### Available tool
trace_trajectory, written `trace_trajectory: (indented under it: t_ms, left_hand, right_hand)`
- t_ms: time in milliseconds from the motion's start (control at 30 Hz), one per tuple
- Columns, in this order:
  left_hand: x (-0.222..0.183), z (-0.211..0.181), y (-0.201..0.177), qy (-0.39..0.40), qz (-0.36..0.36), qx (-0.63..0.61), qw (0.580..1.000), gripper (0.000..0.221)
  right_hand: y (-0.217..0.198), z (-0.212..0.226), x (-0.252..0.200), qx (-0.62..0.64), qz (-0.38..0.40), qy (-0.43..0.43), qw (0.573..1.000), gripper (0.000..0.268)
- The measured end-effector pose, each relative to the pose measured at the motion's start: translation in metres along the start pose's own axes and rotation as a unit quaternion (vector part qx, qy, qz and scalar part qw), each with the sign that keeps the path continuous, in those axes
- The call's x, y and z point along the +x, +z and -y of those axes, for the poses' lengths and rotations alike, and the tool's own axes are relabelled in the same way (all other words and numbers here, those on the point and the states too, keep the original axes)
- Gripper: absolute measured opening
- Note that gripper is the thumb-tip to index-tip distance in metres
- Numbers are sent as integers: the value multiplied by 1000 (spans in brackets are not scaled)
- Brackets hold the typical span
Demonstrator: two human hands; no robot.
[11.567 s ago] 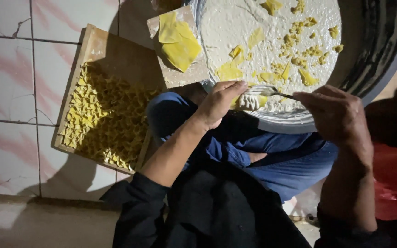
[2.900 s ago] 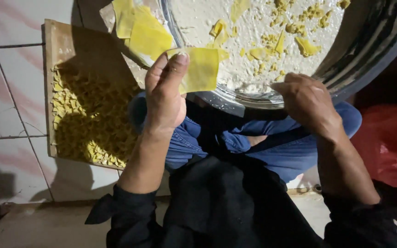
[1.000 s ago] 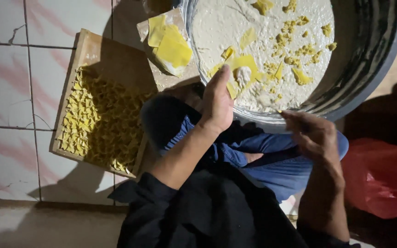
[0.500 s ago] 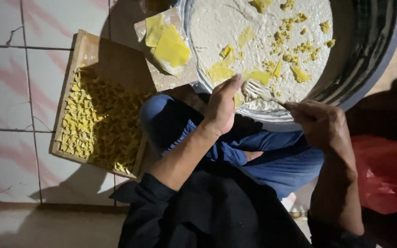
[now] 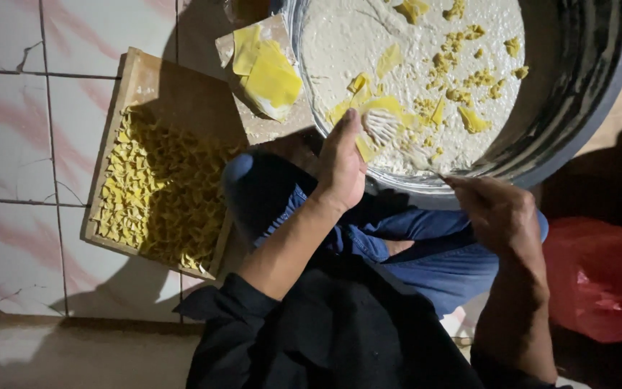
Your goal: Filling and folding small dough squares into dumplings
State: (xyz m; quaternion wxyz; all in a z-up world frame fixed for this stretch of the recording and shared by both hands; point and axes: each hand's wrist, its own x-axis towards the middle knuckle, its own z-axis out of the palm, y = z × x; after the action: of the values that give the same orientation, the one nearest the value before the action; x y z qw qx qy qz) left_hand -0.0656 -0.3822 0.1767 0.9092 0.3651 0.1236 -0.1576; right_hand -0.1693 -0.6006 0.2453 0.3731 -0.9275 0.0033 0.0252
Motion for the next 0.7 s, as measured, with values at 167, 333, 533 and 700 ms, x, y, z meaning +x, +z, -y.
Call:
trace_trajectory:
  t_ms: [167, 333, 533, 700]
  left_hand:
    - [-9, 1, 15, 63, 0, 13, 998, 60]
    - [-17, 4, 39, 64, -89, 47, 993, 48]
    - [-9, 12, 20, 59, -80, -15, 995, 42]
    - [-3, 17, -5, 47, -17, -15, 999, 53]
  right_hand:
    - [11, 18, -2, 192, -20, 94, 977, 23]
    - [45, 7, -1, 354, -18, 104, 929, 25]
    - [26, 19, 6, 208, 11, 96, 973, 22]
    - [7, 30, -1, 13, -1, 82, 997, 15]
